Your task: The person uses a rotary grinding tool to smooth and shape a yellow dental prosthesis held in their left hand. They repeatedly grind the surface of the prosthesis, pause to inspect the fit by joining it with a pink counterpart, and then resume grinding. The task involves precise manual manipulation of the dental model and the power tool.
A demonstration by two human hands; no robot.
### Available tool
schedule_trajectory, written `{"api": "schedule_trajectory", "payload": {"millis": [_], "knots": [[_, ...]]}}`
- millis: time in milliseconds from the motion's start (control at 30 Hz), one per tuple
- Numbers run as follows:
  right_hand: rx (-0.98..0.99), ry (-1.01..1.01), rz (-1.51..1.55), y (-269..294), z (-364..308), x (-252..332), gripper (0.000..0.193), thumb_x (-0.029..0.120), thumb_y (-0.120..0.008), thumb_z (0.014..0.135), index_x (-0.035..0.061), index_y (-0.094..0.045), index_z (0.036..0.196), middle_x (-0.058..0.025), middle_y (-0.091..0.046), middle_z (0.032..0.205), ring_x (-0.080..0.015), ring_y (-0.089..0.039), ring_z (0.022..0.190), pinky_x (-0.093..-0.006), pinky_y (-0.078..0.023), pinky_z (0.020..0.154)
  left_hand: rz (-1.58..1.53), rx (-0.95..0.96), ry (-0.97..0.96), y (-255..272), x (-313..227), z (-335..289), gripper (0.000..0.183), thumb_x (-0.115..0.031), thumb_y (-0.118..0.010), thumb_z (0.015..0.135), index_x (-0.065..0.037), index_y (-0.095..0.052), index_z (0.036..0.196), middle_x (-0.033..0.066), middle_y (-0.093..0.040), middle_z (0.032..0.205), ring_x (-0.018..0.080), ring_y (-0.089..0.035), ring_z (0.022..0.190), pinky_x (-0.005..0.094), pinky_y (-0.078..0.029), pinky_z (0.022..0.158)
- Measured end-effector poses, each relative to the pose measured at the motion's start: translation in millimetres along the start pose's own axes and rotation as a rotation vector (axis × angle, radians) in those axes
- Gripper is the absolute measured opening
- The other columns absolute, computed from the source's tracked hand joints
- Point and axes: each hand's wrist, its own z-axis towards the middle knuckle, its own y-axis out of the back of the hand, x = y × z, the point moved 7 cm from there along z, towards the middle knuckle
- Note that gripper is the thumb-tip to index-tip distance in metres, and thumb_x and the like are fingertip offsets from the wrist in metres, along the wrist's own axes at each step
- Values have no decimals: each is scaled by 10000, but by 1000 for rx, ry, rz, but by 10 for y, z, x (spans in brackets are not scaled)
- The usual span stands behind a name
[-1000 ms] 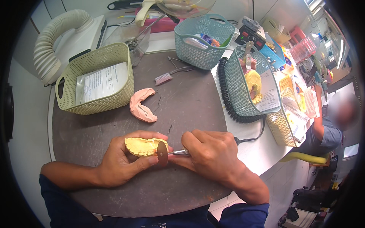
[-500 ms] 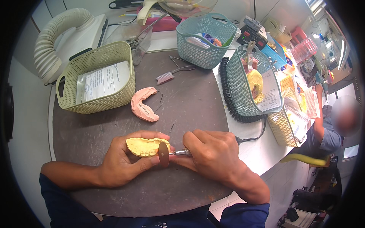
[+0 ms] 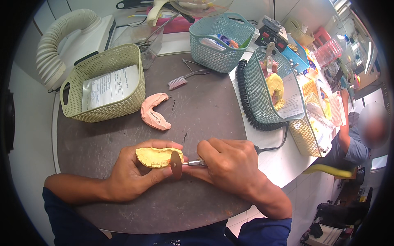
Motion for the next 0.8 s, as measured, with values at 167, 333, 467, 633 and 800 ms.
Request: {"api": "schedule_trajectory", "payload": {"millis": [167, 333, 467, 633, 800], "knots": [[2, 1, -4, 1, 6, -4, 496, 438, -828, 715, 107, -466, 638, -6, -478, 546, -162, -561, 449, -306, -405, 400, 2, 3, -5, 1, -5, 5, 424, 1, -615, 938, 71, -484, 1335, 193, -671, 1192, 196, -639, 1136, 316, -496, 1014], [6, -11, -1, 2, 4, 0, 502, 434, -830, 710, 108, -455, 638, -9, -476, 546, -172, -562, 449, -311, -405, 401, -18, -16, 0, 6, 24, -4, 424, -9, -623, 938, 69, -488, 1333, 186, -673, 1187, 188, -642, 1125, 309, -498, 1002], [-12, -31, 4, -7, -10, -32, 505, 438, -830, 707, 109, -452, 640, -10, -483, 548, -177, -561, 449, -312, -407, 403, -29, -16, 3, 1, 14, -1, 428, -10, -631, 935, 64, -492, 1333, 170, -673, 1186, 173, -640, 1119, 303, -500, 990], [-36, -34, 0, 24, -7, -37, 511, 447, -826, 710, 109, -450, 640, -10, -487, 545, -177, -560, 446, -312, -408, 402, 36, -29, -25, -4, -60, -9, 423, -3, -632, 933, 54, -501, 1331, 138, -676, 1165, 155, -644, 1093, 290, -504, 975], [-40, -27, 3, 17, -9, -41, 513, 451, -822, 721, 109, -449, 639, -9, -489, 547, -175, -563, 446, -310, -409, 400, 21, -35, -20, -7, -40, 9, 422, -2, -630, 934, 52, -501, 1332, 136, -679, 1159, 154, -645, 1093, 292, -503, 978]]}}
